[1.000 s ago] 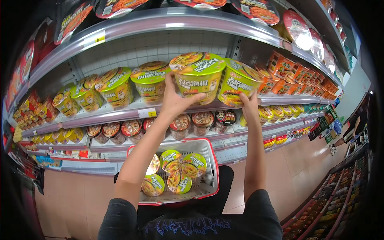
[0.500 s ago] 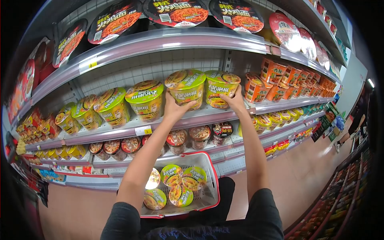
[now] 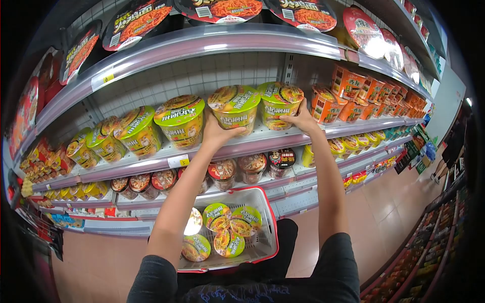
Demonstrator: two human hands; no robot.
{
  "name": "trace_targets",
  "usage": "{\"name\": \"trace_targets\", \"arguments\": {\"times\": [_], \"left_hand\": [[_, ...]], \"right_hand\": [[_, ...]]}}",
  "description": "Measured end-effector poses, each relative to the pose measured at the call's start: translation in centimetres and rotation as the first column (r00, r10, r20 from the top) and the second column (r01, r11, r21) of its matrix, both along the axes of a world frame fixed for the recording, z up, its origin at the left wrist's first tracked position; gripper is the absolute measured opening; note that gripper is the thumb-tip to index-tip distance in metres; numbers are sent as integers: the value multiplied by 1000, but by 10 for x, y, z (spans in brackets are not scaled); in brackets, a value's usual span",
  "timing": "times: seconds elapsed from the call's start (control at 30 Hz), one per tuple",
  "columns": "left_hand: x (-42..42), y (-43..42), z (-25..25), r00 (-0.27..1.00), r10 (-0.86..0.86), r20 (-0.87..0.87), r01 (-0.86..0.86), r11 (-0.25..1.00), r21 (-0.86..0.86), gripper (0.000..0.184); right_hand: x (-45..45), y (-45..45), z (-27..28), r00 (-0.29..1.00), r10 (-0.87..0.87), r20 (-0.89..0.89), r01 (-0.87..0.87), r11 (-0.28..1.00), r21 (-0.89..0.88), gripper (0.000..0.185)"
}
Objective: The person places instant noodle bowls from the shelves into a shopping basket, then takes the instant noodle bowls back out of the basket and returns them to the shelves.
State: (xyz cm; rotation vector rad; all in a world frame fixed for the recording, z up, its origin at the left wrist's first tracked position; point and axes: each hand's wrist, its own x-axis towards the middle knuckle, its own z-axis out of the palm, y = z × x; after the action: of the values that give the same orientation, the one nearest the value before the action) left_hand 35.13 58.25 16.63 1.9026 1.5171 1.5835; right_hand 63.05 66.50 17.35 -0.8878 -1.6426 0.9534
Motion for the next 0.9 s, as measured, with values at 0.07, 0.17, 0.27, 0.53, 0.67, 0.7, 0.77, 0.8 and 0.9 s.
{"name": "trace_targets", "arguments": {"times": [0.07,0.17,0.27,0.53,0.67,0.7,0.77,0.8,0.9], "left_hand": [[-1,-3,1,1000,-5,-3,5,997,-77,99],[-2,-8,4,999,-42,-1,42,996,-77,100],[-5,-8,2,996,-85,6,85,995,-59,101],[-4,-6,-1,998,-59,9,60,997,-40,99],[-1,-11,0,999,11,-32,-11,1000,9,100],[1,-12,0,999,40,-31,-40,999,5,100],[1,-15,1,997,61,-44,-62,998,-18,101],[1,-17,3,997,54,-57,-57,998,-37,101],[0,-12,0,994,50,-96,-51,999,-4,102]], "right_hand": [[2,1,0,1000,25,12,-25,998,-57,90],[13,7,-1,994,104,-28,-107,988,-114,98],[15,8,-5,977,152,-153,-168,981,-97,109],[-6,-19,2,972,-195,132,162,961,226,106],[7,-2,-6,993,-72,98,57,986,154,98],[7,-2,-7,994,-51,94,37,989,144,97],[7,-3,-9,995,-51,90,38,989,140,92],[8,-2,-10,995,-46,84,35,991,126,92],[9,-3,-10,996,-40,85,33,996,82,95]]}}
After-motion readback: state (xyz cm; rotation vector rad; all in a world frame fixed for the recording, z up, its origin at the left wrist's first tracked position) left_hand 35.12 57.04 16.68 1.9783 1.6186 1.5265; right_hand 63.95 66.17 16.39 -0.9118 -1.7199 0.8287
